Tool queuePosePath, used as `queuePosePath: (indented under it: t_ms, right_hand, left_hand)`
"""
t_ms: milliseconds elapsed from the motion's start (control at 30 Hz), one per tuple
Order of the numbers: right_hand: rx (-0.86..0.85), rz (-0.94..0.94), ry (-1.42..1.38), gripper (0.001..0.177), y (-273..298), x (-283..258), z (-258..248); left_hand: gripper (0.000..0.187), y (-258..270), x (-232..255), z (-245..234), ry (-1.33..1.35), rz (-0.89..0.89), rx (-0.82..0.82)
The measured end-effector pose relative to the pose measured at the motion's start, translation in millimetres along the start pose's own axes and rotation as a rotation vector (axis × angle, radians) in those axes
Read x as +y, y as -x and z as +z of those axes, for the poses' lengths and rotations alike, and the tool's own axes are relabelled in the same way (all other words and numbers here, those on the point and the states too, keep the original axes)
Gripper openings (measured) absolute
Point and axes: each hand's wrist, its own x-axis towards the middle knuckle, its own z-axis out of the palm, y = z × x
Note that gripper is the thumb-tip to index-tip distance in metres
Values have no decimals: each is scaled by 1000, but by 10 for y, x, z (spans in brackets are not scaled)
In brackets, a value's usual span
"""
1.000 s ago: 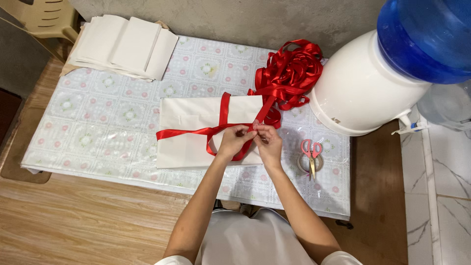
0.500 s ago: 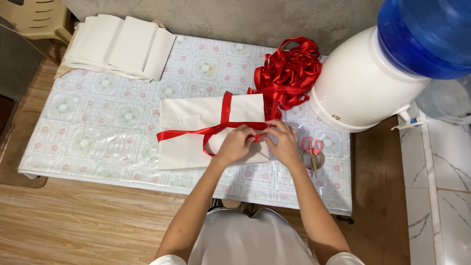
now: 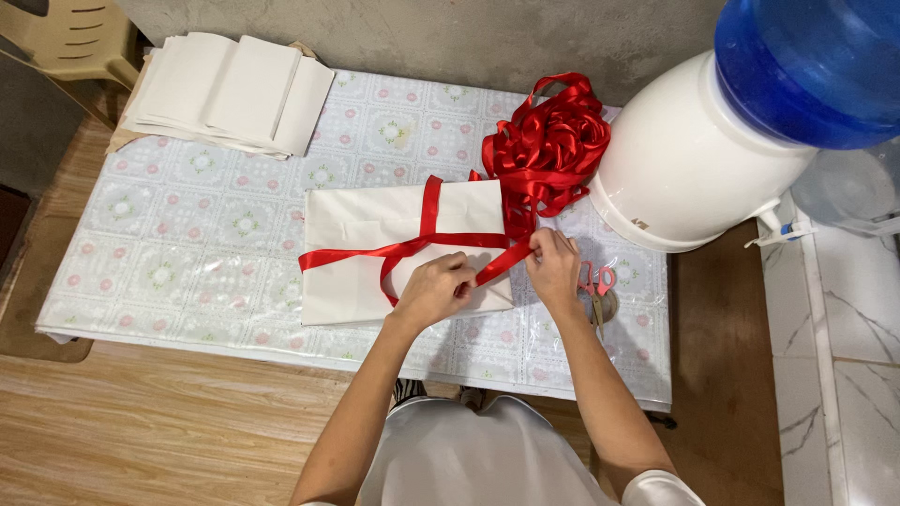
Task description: The person ties a red ribbon around a white-wrapped gift on a table. They form a bow, adjust the loops, and trim the ribbon ends with scissors.
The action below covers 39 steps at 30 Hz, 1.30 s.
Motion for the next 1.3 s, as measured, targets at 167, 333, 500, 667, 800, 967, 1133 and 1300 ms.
queuePosePath:
  t_ms: [167,333,500,667,800,967,1133,1300]
  right_hand:
    - [82,-17,-178,23,58,-140,52]
    - [-20,-121,-347,21,135,-305,15]
    - [-287,62,-591,20,305,-155,-41]
    - [-174,744,-1195,13,136,309,182]
    - [-244,1017,-1456,22,-191,647,429]
    - [-144,952,-1433,35,-499,869,563]
    - [-268,693,-783,27,-429,745,504]
    - [-499,732,-557,33,-95,454,550]
  left_hand:
    - [23,-80,-20,85,280,-53,71]
    - [44,-545,-118,752,1442,-647,2]
    - [31,-905,-427,1122,1113,-636,74]
    - [28,-812,-559,874,1134,-587,-4]
    - [22,-680,-489,511,972,-553,-125]
    - [22,-489,-408,197,838,-454,-511]
    - [22,-396,-324,123,481,-480,-476]
    - [20,-408,-147,166,608,-389,-509]
